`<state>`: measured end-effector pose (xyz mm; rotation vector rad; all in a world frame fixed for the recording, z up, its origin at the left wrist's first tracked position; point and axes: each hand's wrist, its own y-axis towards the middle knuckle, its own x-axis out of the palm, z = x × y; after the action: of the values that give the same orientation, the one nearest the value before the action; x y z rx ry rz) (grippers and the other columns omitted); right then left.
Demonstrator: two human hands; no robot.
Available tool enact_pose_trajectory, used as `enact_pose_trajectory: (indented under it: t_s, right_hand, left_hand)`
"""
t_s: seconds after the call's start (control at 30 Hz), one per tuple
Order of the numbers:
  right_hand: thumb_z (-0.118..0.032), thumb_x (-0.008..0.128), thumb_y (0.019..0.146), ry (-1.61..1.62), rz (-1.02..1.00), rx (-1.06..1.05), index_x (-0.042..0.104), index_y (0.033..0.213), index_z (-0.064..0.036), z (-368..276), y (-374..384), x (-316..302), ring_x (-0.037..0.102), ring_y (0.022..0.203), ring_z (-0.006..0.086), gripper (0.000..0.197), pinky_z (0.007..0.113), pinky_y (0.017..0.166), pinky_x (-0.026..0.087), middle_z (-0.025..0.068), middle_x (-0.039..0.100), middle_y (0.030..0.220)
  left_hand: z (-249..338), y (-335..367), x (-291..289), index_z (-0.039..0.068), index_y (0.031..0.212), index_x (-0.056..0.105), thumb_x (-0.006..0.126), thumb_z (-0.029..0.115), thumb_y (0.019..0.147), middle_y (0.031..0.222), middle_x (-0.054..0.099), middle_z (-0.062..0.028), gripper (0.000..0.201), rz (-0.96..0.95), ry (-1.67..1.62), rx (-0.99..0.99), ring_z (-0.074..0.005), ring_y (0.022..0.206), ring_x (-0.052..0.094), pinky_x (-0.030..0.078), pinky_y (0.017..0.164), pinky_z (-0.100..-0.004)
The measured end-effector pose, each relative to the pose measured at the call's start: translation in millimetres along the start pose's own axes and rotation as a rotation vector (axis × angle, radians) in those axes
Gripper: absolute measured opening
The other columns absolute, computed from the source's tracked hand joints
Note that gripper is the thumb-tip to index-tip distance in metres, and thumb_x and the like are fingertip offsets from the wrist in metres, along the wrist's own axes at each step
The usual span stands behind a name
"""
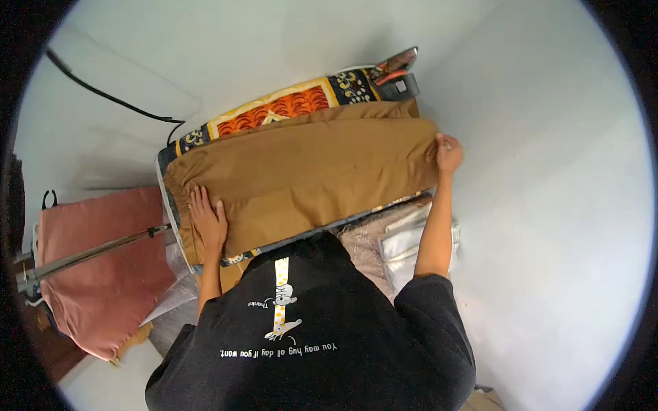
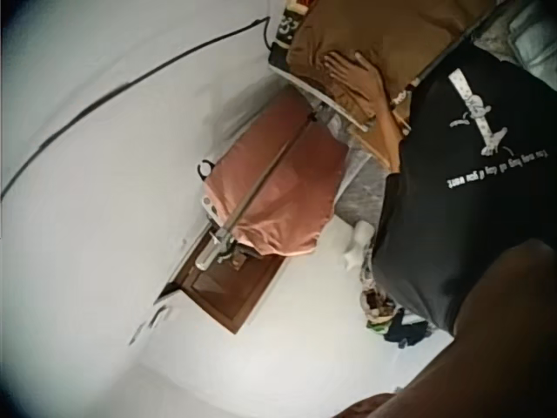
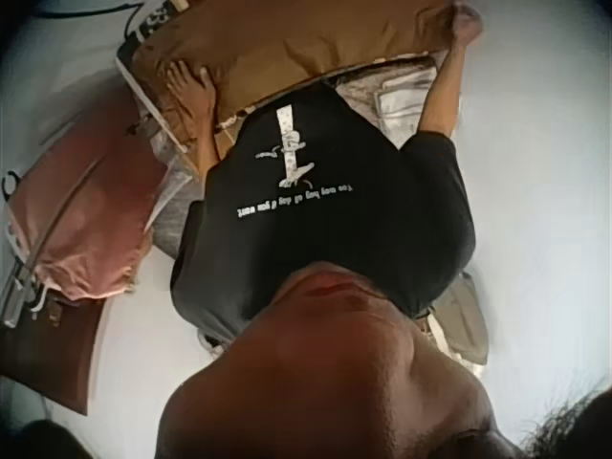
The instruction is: The recorder is ironing and folding a pair of brown pants on an ironing board.
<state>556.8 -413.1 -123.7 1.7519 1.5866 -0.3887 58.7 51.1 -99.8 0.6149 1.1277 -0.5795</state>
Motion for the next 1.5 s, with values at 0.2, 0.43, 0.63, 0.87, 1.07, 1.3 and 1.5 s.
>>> enact_pose_trajectory:
  t_s: [0.2, 0.43, 0.63, 0.87, 1.07, 1.3, 1.5]
  right_hand:
    - [-0.036, 0.074, 0.092, -0.542, 0.283, -0.271, 0.075, 0.117, -0.0102, -80, 13, 8, 0.062, 0.113, 0.0345, 0.036, 0.047, 0.096, 0.049, 0.0104, 0.071, 0.122]
    - [-0.028, 0.066, 0.097, -0.187, 0.031, -0.527, 0.064, 0.135, -0.0074, -136, -75, 41, 0.056, 0.127, 0.0406, 0.043, 0.049, 0.107, 0.044, 0.0198, 0.060, 0.138]
    - [-0.051, 0.050, 0.103, -0.271, -0.549, -0.637, 0.047, 0.155, -0.0205, -171, -136, 82, 0.028, 0.153, 0.0353, 0.061, 0.058, 0.124, 0.018, 0.0160, 0.034, 0.165]
    - [-0.049, 0.049, 0.104, -0.396, -0.496, -0.662, 0.041, 0.159, -0.0230, -150, -128, 70, 0.022, 0.156, 0.0344, 0.062, 0.063, 0.124, 0.007, 0.0123, 0.030, 0.168]
    - [-0.053, 0.069, 0.093, 0.085, 0.091, -0.182, 0.041, 0.151, 0.0050, -152, -62, 86, 0.037, 0.145, 0.0393, 0.087, 0.058, 0.120, 0.023, 0.0243, 0.043, 0.154]
    - [-0.049, 0.077, 0.093, 0.583, 0.133, 0.114, 0.061, 0.114, 0.0069, -167, 26, 107, 0.059, 0.096, 0.0204, 0.062, 0.035, 0.085, 0.051, 0.0119, 0.065, 0.109]
    - [-0.031, 0.068, 0.102, 1.184, 0.320, -0.083, 0.062, 0.120, 0.0036, -139, 75, 106, 0.061, 0.104, 0.0195, 0.039, 0.038, 0.094, 0.050, 0.0094, 0.065, 0.117]
  left_hand:
    - [0, -2, 12, 0.001, 0.158, 0.035, 0.047, 0.035, 0.105, 0.168, 0.027, -0.0172, 0.064, 0.086, -0.021, -0.012, -0.0352, 0.156, 0.021, 0.013, 0.127, -0.0508]
    - [21, 36, -21, 0.001, 0.145, 0.051, 0.053, 0.024, 0.103, 0.156, 0.044, -0.0192, 0.048, 0.202, -0.206, 0.107, -0.0387, 0.150, 0.033, 0.022, 0.124, -0.0542]
    - [-29, 90, 46, 0.013, 0.160, 0.037, 0.037, 0.047, 0.107, 0.170, 0.026, -0.0106, 0.063, 0.202, 0.053, -0.018, -0.0314, 0.158, 0.018, 0.012, 0.127, -0.0535]
    - [-32, 100, 57, 0.011, 0.160, 0.037, 0.041, 0.049, 0.105, 0.170, 0.025, -0.0109, 0.067, 0.178, 0.018, -0.060, -0.0312, 0.158, 0.017, 0.009, 0.126, -0.0563]
    - [-31, 108, 57, 0.011, 0.158, 0.040, 0.044, 0.048, 0.103, 0.170, 0.026, -0.0111, 0.067, 0.196, 0.049, -0.124, -0.0321, 0.157, 0.018, 0.010, 0.126, -0.0580]
    - [31, 84, 25, 0.005, 0.141, 0.057, 0.058, 0.034, 0.101, 0.156, 0.043, -0.0187, 0.049, 0.292, -0.086, -0.004, -0.0388, 0.149, 0.033, 0.020, 0.121, -0.0594]
    - [156, 10, 33, 0.003, 0.145, 0.052, 0.058, 0.034, 0.098, 0.158, 0.042, -0.0179, 0.056, -0.095, -0.294, 0.542, -0.0364, 0.151, 0.032, 0.016, 0.124, -0.0572]
